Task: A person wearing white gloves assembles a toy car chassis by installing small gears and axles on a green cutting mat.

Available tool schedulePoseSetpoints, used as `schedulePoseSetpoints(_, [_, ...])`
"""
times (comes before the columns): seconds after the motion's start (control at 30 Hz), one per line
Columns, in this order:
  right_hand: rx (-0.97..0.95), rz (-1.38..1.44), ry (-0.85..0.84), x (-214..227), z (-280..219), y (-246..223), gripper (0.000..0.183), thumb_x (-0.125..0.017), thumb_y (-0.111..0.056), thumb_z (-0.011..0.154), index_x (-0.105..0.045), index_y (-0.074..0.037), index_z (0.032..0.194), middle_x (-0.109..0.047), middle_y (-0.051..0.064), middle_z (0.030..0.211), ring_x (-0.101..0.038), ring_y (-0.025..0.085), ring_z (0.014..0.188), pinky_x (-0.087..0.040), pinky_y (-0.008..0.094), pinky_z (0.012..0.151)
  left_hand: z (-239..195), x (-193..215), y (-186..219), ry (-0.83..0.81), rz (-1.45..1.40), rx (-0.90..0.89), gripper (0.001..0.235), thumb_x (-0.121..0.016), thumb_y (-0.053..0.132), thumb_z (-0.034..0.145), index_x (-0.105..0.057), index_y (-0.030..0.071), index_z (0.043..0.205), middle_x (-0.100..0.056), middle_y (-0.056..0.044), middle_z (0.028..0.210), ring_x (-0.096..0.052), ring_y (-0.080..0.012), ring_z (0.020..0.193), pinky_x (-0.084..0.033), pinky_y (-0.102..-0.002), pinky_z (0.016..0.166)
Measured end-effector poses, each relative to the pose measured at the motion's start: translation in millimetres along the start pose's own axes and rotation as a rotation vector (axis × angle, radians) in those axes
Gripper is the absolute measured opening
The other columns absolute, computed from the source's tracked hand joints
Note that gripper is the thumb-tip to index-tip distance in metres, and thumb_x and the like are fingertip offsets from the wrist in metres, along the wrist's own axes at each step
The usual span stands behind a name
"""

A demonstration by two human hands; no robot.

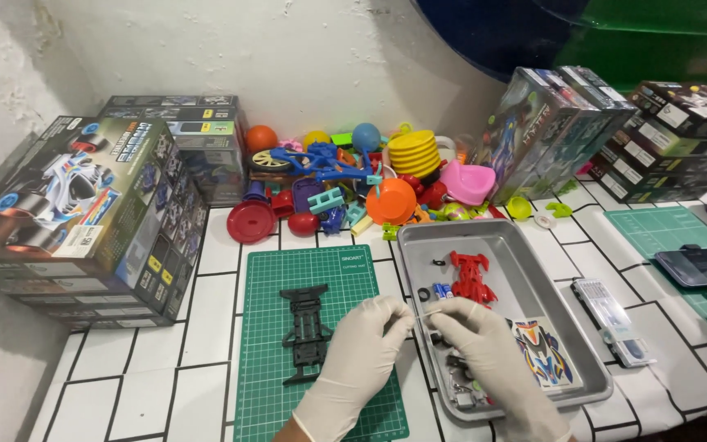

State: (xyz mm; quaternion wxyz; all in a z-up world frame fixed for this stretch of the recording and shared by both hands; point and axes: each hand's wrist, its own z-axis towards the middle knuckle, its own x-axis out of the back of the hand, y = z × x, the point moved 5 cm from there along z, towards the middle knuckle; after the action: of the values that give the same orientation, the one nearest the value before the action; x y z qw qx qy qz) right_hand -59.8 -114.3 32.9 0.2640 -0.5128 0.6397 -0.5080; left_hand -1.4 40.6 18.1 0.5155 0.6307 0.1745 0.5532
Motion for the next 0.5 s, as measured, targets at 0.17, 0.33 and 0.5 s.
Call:
schedulePoseSetpoints(0.17, [0.038, -0.538, 0.173, 60, 25, -8, 0.021, -0.067, -0.022, 0.096, -0.080, -0.015, 0.111, -0.082, 0.001, 0.103, -0.062, 0.012, 0.069, -0.045, 0.025, 0.068, 25, -40, -2, 0.018, 0.137, -0.093, 0.023, -0.054, 0.022, 0.100, -0.063, 0.016, 0.080, -0.065, -0.003, 0.087, -0.059, -0.0242, 0.087, -0.045, -0.041, 0.078])
schedulePoseSetpoints(0.33, [-0.220, -0.857, 0.156, 86, 44, 10, 0.043, -0.060, -0.040, 0.096, -0.065, -0.027, 0.136, -0.084, 0.003, 0.087, -0.047, 0.018, 0.045, -0.045, 0.033, 0.053, 54, -102, -5, -0.023, 0.569, -0.299, 0.013, -0.062, 0.025, 0.100, -0.068, 0.015, 0.093, -0.069, -0.008, 0.089, -0.063, -0.0308, 0.082, -0.048, -0.046, 0.073])
schedulePoseSetpoints(0.5, [-0.039, -0.978, 0.151, 102, 83, 45, 0.024, -0.055, -0.023, 0.089, -0.075, -0.021, 0.102, -0.079, 0.006, 0.091, -0.071, 0.024, 0.083, -0.051, 0.036, 0.078, 76, -160, -2, -0.257, 1.046, -0.406, 0.024, -0.060, 0.009, 0.088, -0.073, 0.026, 0.100, -0.071, 0.004, 0.093, -0.060, -0.0279, 0.096, -0.044, -0.044, 0.077])
